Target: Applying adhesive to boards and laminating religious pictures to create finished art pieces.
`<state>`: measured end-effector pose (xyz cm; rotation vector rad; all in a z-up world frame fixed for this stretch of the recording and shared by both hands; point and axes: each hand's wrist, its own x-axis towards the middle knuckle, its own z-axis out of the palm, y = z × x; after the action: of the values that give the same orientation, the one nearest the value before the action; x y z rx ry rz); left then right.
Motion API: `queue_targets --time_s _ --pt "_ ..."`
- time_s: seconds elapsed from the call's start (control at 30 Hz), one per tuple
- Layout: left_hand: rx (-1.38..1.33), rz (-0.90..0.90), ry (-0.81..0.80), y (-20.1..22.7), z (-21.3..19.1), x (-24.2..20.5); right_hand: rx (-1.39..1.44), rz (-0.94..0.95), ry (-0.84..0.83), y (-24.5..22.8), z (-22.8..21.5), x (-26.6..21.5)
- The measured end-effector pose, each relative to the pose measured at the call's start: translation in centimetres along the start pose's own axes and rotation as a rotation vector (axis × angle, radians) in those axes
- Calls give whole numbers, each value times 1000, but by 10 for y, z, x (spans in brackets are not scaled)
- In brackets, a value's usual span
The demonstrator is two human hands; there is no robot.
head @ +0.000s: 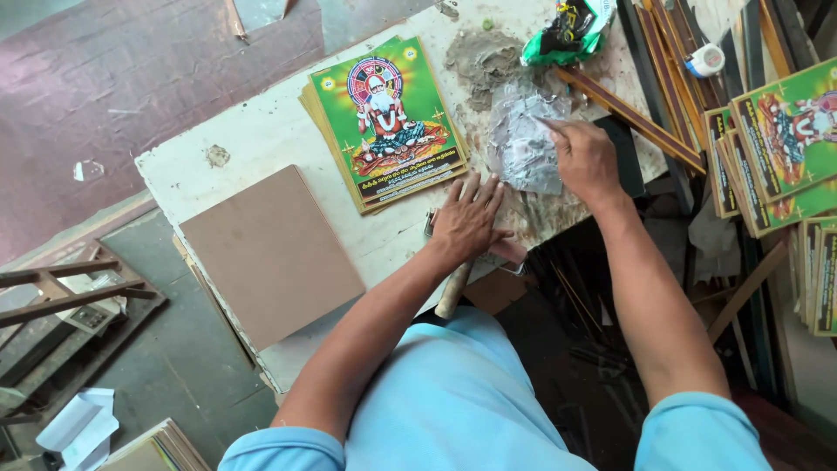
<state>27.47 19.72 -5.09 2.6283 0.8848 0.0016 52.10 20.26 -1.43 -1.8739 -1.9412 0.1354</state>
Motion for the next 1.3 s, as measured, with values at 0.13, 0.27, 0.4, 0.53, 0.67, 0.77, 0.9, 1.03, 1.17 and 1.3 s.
queue_targets --time_s 0.13,0.27,0.4,0.53,0.67,0.77,0.9,1.03,1.17,1.3 --pt "33 -28 28 3 11 -1 6 -18 -78 7 16 7" --pt "59 -30 63 3 23 -3 -26 -85 -107 -16 13 -5" --pt "79 -40 100 5 32 1 -47 -187 -165 -27 -6 -13" --pt "104 -36 111 7 30 2 -69 -293 -226 -27 -13 -10" --pt "108 -45 113 8 25 1 -105 -290 -310 -21 -14 -7" --pt "117 -53 90 6 16 -4 -37 -224 -362 -9 -13 -13" --pt "74 -15 213 -12 6 -43 659 251 -270 -17 -17 -18" --pt "-7 -161 459 -38 -3 -149 1443 458 -199 -60 5 -20" --pt "193 -548 560 -65 -18 -281 1517 426 -347 -176 44 0" --pt "51 -814 552 -84 -24 -357 1045 76 -479 -305 86 6"
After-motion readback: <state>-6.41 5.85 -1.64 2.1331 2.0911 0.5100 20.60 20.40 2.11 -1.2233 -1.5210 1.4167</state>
